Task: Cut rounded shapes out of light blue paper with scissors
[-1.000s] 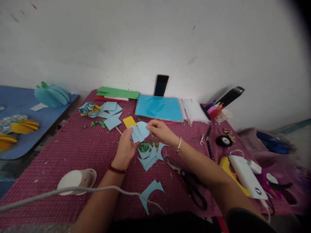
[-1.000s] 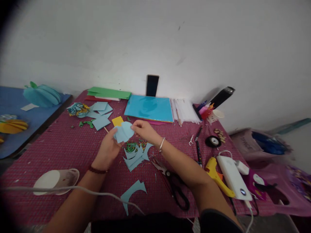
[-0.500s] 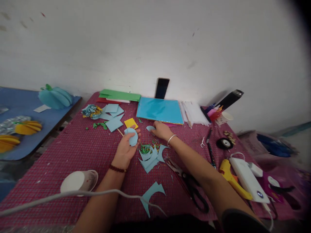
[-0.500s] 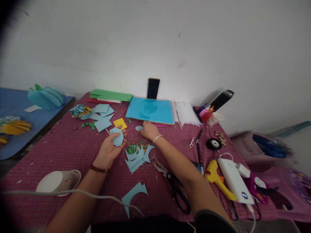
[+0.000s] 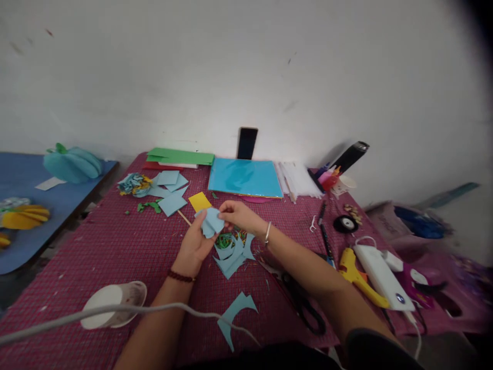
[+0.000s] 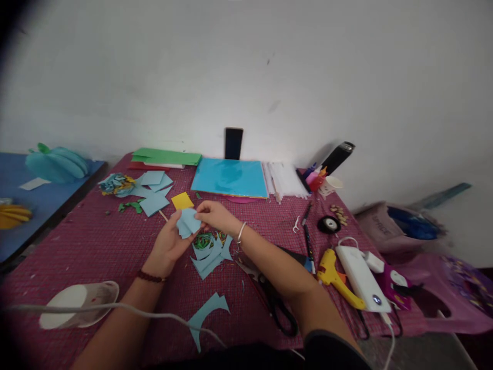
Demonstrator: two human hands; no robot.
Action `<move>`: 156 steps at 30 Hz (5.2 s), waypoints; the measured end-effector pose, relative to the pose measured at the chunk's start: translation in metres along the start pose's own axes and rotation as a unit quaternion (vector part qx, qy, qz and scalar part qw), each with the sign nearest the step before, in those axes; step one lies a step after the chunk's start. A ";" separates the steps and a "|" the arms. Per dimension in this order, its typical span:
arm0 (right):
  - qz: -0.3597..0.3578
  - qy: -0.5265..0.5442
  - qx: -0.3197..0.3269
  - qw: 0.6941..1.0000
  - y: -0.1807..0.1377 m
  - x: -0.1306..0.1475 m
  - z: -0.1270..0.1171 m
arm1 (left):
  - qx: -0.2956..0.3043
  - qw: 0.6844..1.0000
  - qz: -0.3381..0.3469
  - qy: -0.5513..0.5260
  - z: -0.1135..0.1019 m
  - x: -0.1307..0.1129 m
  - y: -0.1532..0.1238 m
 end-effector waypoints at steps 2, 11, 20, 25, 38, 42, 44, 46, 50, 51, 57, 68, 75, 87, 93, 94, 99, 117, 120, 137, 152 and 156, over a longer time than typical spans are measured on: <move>-0.020 0.005 0.013 1.000 -0.003 0.005 0.009 | -0.008 1.000 -0.001 0.021 -0.005 0.002 0.003; -0.137 -0.409 -0.171 0.886 -0.020 0.012 -0.068 | -0.015 0.999 -0.017 0.047 -0.006 0.002 -0.003; -0.133 -0.513 -0.170 0.831 -0.013 -0.018 -0.083 | 0.030 0.999 -0.034 0.019 0.001 0.008 -0.004; -0.129 -0.514 -0.175 0.830 -0.009 -0.024 -0.090 | -0.009 0.999 0.002 0.031 -0.005 0.002 -0.007; -0.145 -0.430 -0.216 0.865 -0.007 -0.010 -0.110 | 0.047 0.983 0.079 0.160 0.002 -0.012 -0.004; -0.134 -0.406 -0.211 0.879 -0.005 -0.007 -0.115 | -0.019 0.951 0.185 0.248 0.015 -0.045 -0.011; -0.137 -0.395 -0.209 0.884 -0.004 -0.005 -0.117 | -0.033 0.920 0.240 0.307 0.035 -0.064 -0.012; -0.142 -0.383 -0.207 0.889 -0.002 -0.004 -0.120 | -0.005 0.869 0.292 0.400 0.069 -0.078 -0.007; -0.153 -0.361 -0.208 0.896 0.000 -0.003 -0.124 | 0.039 0.688 0.349 0.635 0.128 -0.080 0.023; -0.157 -0.358 -0.209 0.896 0.000 -0.002 -0.124 | 0.037 0.659 0.351 0.664 0.135 -0.077 0.034; -0.166 -0.349 -0.200 0.900 0.001 0.000 -0.125 | 0.041 0.583 0.367 0.724 0.150 -0.055 0.077; -0.194 -0.339 -0.232 0.891 0.002 0.006 -0.136 | 0.094 0.512 0.434 0.735 0.158 -0.050 0.111; -0.152 -0.377 -0.223 0.886 0.001 -0.005 -0.139 | 0.132 0.560 0.397 0.715 0.158 -0.055 0.128; -0.121 -0.408 -0.231 0.875 0.001 -0.012 -0.133 | 0.173 0.453 0.376 0.789 0.164 -0.038 0.124; -0.123 -0.415 -0.237 0.870 0.001 -0.015 -0.132 | 0.133 0.457 0.389 0.789 0.162 -0.039 0.121; -0.125 -0.413 -0.238 0.870 0.001 -0.015 -0.132 | 0.130 0.459 0.390 0.788 0.162 -0.039 0.121; -0.143 -0.411 -0.238 0.868 -0.001 -0.015 -0.131 | 0.133 0.447 0.399 0.789 0.159 -0.040 0.122; -0.170 -0.455 -0.219 0.846 0.000 -0.016 -0.129 | 0.049 0.365 0.402 0.838 0.154 -0.044 0.119; -0.170 -0.437 -0.232 0.853 -0.001 -0.015 -0.133 | 0.058 0.361 0.404 0.838 0.155 -0.043 0.119; -0.172 -0.439 -0.228 0.852 0.002 -0.018 -0.132 | 0.105 0.388 0.382 0.832 0.157 -0.040 0.124; -0.134 -0.449 -0.230 0.853 0.002 -0.021 -0.133 | 0.132 0.422 0.398 0.804 0.158 -0.040 0.128; -0.117 -0.477 -0.224 0.842 0.001 -0.021 -0.130 | 0.137 0.420 0.400 0.803 0.158 -0.043 0.128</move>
Point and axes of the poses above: each hand's wrist, its own y-axis towards the middle knuckle, its own z-axis out of the palm, x = y × z, the point moved 10 cm from there along y, towards the middle knuckle, and after that the axes turned 1 degree about z, right-handed, at the moved point
